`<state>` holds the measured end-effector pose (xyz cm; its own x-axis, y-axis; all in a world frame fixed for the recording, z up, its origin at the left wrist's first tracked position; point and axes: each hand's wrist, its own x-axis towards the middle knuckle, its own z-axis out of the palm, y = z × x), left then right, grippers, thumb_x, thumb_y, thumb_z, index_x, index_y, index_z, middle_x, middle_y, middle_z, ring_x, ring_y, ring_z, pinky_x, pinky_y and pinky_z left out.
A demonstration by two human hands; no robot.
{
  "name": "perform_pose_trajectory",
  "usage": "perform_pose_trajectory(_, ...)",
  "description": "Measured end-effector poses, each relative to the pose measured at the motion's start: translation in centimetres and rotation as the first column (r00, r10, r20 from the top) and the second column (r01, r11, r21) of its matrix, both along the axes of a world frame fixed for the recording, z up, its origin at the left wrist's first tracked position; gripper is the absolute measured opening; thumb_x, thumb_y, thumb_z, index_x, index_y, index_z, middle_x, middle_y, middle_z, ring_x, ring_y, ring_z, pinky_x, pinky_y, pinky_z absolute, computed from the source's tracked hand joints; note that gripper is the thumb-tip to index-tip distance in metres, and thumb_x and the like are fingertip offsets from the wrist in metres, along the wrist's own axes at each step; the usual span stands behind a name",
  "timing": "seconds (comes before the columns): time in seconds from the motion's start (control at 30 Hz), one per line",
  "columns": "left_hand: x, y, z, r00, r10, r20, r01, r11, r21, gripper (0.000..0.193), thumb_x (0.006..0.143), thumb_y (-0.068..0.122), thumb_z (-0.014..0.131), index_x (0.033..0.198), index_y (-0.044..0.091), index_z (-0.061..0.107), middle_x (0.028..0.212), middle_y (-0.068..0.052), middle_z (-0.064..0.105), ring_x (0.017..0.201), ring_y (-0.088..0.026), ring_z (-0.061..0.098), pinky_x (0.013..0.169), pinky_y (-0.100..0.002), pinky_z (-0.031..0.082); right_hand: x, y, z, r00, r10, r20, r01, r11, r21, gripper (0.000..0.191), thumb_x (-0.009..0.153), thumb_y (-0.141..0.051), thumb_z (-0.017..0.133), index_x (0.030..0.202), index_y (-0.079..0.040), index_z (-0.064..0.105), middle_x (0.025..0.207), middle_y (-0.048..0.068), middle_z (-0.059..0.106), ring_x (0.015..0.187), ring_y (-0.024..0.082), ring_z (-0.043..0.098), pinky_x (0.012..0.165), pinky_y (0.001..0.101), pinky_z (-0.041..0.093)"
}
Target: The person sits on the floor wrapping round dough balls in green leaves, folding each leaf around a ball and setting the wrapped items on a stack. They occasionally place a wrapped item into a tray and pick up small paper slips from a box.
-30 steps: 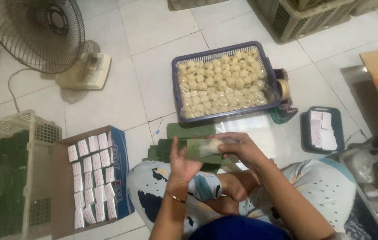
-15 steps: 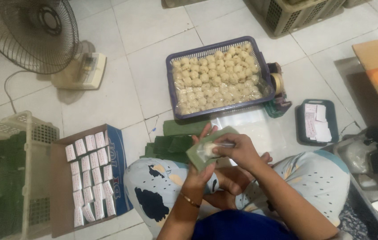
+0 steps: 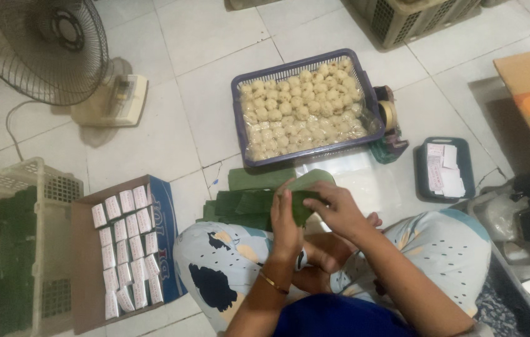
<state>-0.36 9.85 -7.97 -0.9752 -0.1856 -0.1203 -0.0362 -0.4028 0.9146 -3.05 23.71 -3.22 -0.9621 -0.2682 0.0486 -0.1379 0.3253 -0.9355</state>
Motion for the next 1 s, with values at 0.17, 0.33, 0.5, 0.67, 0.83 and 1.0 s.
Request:
perform_pose_trajectory(0.17,0.1,1.4,0.8,0.996,0.056,-0.067,-0.04,0.976,0.215,0.049,0.1,0.005,0.056,0.147,0.0,0.042,0.132,-0.017,0.058,0.12,-0.024,0.059,0.104,-0.038,0.05,0.5,-0.8,0.4,0.885,-0.29,-0.365,0.298,0.954,-0.038,0.044,0.083,-0.012,0.078,0.123,-0.001,0.064,0.113,0.017,0.064,0.098,0.027,0.066,0.084,0.0352,0.055)
perform_pose_trajectory(0.33,0.1,2.4,1.9,0.966,0.017,-0.256,0.02,0.99,0.142,0.053,0.106,0.005,0.054,0.154,-0.003,0.034,0.136,-0.016,0.054,0.123,-0.023,0.054,0.106,-0.036,0.049,1.6,-1.7,0.7,0.892,-0.194,-0.408,0.202,0.979,-0.024,0.037,0.095,-0.004,0.065,0.132,-0.003,0.065,0.123,0.017,0.067,0.112,0.028,0.068,0.096,0.0338,0.054)
perform_pose_trajectory(0.5,-0.5,-0.1,3.5,0.947,-0.135,-0.291,0.197,0.961,0.195,0.059,0.095,0.013,0.048,0.152,-0.004,0.043,0.141,-0.014,0.06,0.131,-0.021,0.058,0.115,-0.031,0.047,0.7,-0.7,0.2,0.966,-0.053,-0.251,0.03,0.995,-0.096,0.041,0.094,-0.011,0.068,0.132,0.001,0.061,0.117,0.015,0.065,0.106,0.026,0.066,0.093,0.0332,0.053)
perform_pose_trajectory(0.67,-1.9,-2.2,3.4,0.967,-0.19,-0.17,0.212,0.969,0.125,0.047,0.097,0.004,0.06,0.143,-0.007,0.057,0.12,-0.014,0.069,0.107,-0.019,0.065,0.094,-0.029,0.053,-0.8,-0.2,-1.1,0.982,0.0,0.19,0.081,0.902,-0.423,0.042,0.095,-0.014,0.068,0.133,0.001,0.06,0.114,0.01,0.067,0.106,0.018,0.062,0.091,0.0292,0.052)
perform_pose_trajectory(0.83,-3.2,-2.0,2.3,0.991,-0.096,-0.09,0.113,0.971,0.209,0.045,0.091,-0.002,0.073,0.133,-0.007,0.06,0.115,-0.012,0.072,0.102,-0.017,0.07,0.088,-0.026,0.059,-1.2,-0.6,-0.9,0.961,-0.237,-0.146,0.222,0.969,-0.107,0.031,0.09,-0.014,0.074,0.119,-0.002,0.074,0.118,0.009,0.068,0.103,0.019,0.065,0.082,0.0287,0.051)
perform_pose_trajectory(1.0,-3.9,-2.5,-0.1,0.994,-0.106,0.02,0.1,0.976,0.194,0.052,0.088,-0.001,0.076,0.138,0.0,0.059,0.111,-0.01,0.071,0.096,-0.015,0.067,0.077,-0.024,0.053,-1.7,-0.1,-1.4,0.968,-0.151,-0.203,0.15,0.988,-0.019,0.041,0.077,-0.016,0.085,0.114,-0.001,0.074,0.121,0.012,0.069,0.1,0.021,0.068,0.084,0.0312,0.055)
